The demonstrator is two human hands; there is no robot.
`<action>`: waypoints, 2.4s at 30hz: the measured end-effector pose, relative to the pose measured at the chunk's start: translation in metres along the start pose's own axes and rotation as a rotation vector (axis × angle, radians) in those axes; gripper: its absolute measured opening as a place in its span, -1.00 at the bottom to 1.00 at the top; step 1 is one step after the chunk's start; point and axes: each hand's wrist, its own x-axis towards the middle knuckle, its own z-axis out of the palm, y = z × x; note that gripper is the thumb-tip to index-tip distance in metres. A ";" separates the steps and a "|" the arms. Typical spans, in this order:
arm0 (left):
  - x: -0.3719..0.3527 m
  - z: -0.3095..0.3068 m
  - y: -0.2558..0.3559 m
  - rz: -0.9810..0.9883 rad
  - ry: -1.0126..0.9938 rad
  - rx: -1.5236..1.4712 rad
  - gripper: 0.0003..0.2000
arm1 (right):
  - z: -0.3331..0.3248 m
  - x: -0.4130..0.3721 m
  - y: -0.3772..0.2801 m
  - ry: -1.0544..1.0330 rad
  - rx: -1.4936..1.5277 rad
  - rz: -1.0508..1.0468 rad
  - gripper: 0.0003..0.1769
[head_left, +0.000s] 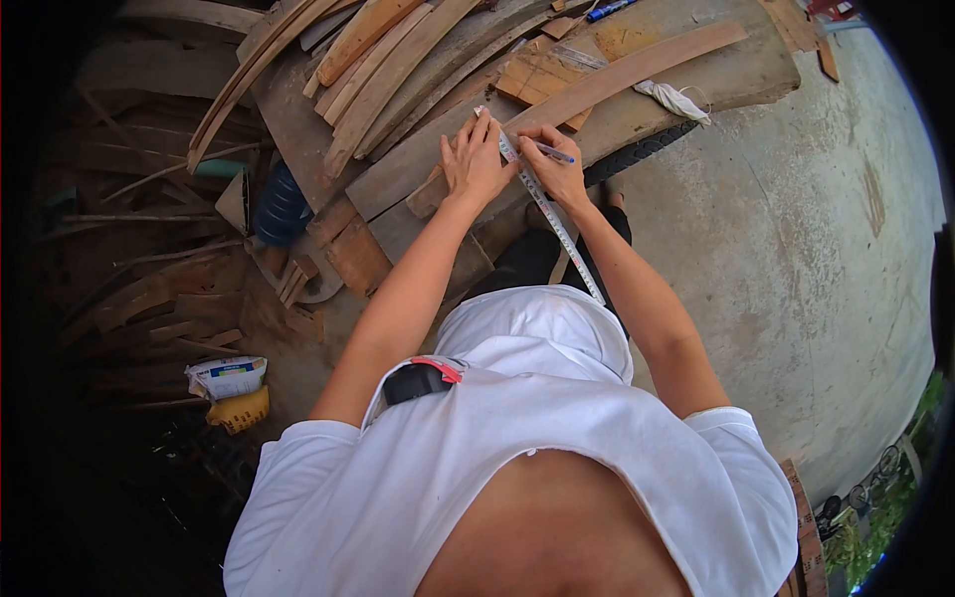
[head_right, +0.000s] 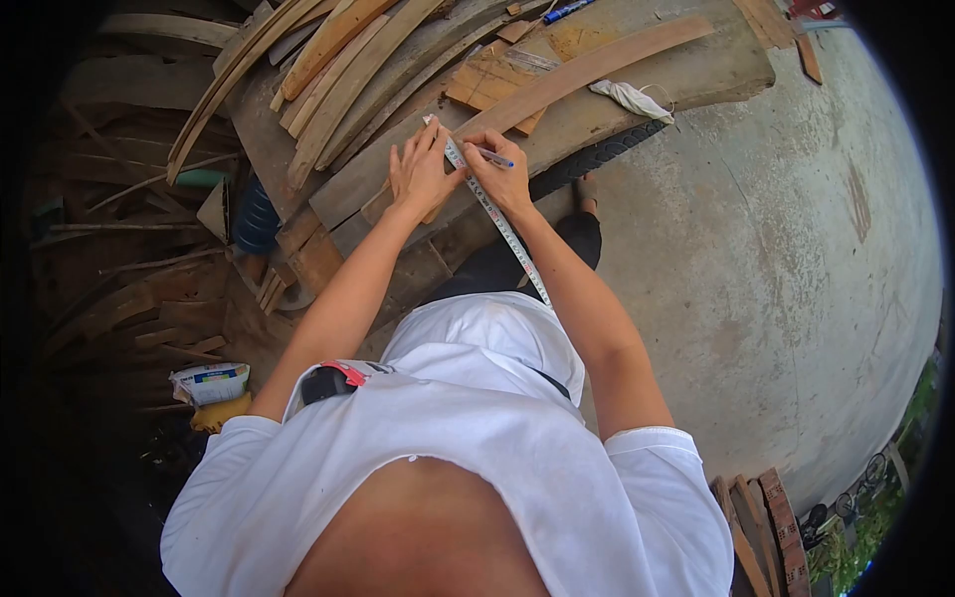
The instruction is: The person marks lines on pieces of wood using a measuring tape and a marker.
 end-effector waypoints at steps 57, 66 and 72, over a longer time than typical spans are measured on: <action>0.000 0.002 -0.001 0.003 0.042 -0.017 -0.19 | -0.003 -0.022 -0.012 -0.034 -0.290 -0.176 -0.74; 0.000 -0.006 0.003 -0.018 -0.033 0.073 -0.22 | 0.010 0.010 -0.008 -0.047 -0.322 -0.223 -0.73; -0.001 0.001 -0.001 0.021 0.056 -0.005 -0.20 | -0.007 -0.028 -0.009 -0.040 -0.350 -0.211 -0.76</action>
